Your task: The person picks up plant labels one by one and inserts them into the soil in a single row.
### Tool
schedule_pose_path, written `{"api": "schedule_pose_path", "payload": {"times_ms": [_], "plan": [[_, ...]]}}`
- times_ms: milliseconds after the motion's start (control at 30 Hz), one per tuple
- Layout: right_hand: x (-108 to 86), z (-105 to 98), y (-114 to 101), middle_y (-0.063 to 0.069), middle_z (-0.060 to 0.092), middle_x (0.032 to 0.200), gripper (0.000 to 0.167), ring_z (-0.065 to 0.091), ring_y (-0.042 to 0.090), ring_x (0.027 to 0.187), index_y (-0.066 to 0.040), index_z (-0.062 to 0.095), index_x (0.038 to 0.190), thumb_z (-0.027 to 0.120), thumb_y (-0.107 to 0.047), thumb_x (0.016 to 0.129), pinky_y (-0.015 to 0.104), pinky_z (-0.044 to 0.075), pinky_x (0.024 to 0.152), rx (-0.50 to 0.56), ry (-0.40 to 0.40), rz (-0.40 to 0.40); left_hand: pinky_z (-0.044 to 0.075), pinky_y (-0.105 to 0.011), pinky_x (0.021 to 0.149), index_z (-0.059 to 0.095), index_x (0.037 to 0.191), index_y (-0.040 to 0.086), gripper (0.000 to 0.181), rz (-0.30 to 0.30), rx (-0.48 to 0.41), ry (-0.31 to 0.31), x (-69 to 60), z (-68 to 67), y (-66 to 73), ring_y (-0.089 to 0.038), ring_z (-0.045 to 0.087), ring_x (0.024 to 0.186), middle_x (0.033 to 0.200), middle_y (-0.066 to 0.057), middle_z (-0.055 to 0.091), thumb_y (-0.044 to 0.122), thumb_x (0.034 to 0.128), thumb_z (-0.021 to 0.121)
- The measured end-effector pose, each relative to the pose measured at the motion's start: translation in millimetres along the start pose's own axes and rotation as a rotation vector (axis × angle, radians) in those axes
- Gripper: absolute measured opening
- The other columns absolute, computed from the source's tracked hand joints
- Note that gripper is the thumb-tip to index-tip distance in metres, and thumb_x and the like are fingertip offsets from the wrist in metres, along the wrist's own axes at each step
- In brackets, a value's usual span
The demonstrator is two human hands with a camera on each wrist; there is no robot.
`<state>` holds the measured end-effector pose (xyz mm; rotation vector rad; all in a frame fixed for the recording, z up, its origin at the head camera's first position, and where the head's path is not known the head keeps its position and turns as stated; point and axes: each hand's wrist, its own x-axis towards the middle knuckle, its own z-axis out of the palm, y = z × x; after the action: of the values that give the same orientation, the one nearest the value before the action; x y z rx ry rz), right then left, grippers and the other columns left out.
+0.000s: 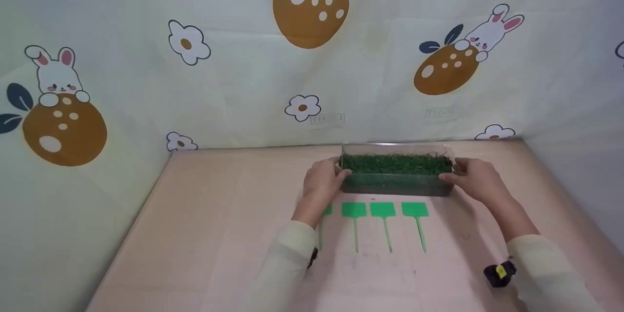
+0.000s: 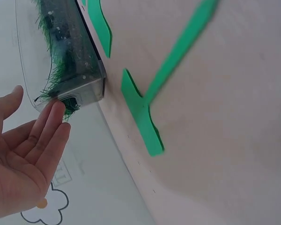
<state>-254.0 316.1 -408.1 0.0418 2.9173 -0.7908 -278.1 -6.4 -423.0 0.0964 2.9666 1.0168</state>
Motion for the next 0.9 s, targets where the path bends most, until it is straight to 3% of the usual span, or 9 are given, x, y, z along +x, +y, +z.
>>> {"api": "schedule_pose_path", "payload": {"times_ms": [300, 700, 900], "plan": [[3.5, 6.2, -12.6, 0.038, 0.05, 0.138, 0.081, 0.048, 0.053, 0.129, 0.016, 0.034, 0.145, 0.064, -0.04, 0.096, 0.062, 0.043, 0.102, 0.013, -0.011, -0.043, 0.054, -0.031, 0.074, 0.054, 0.143, 0.015, 0.056, -0.031, -0.02, -0.02, -2.9, -11.9, -14.0, -0.011, 0.064, 0.076, 0.088, 0.001, 0.074, 0.036, 0.0942, 0.069], [3.9, 16.9, -28.8, 0.037, 0.052, 0.136, 0.076, 0.051, 0.05, 0.128, 0.014, 0.037, 0.145, 0.066, -0.036, 0.096, 0.06, 0.045, 0.102, 0.023, -0.006, -0.062, 0.042, -0.025, 0.059, 0.056, 0.142, 0.017, 0.059, -0.025, 0.018, 0.0, -9.1, -23.9, -29.1, -0.011, 0.057, 0.065, 0.078, 0.003, 0.07, 0.038, 0.0902, 0.073], [3.1, 21.2, -33.7, 0.038, 0.052, 0.136, 0.075, 0.052, 0.05, 0.126, 0.014, 0.039, 0.144, 0.068, -0.035, 0.095, 0.06, 0.046, 0.101, 0.028, 0.003, -0.071, 0.041, -0.025, 0.058, 0.056, 0.142, 0.018, 0.058, -0.031, 0.023, -0.006, -12.8, -29.3, -33.4, -0.011, 0.056, 0.064, 0.077, 0.003, 0.068, 0.037, 0.0906, 0.073]]}}
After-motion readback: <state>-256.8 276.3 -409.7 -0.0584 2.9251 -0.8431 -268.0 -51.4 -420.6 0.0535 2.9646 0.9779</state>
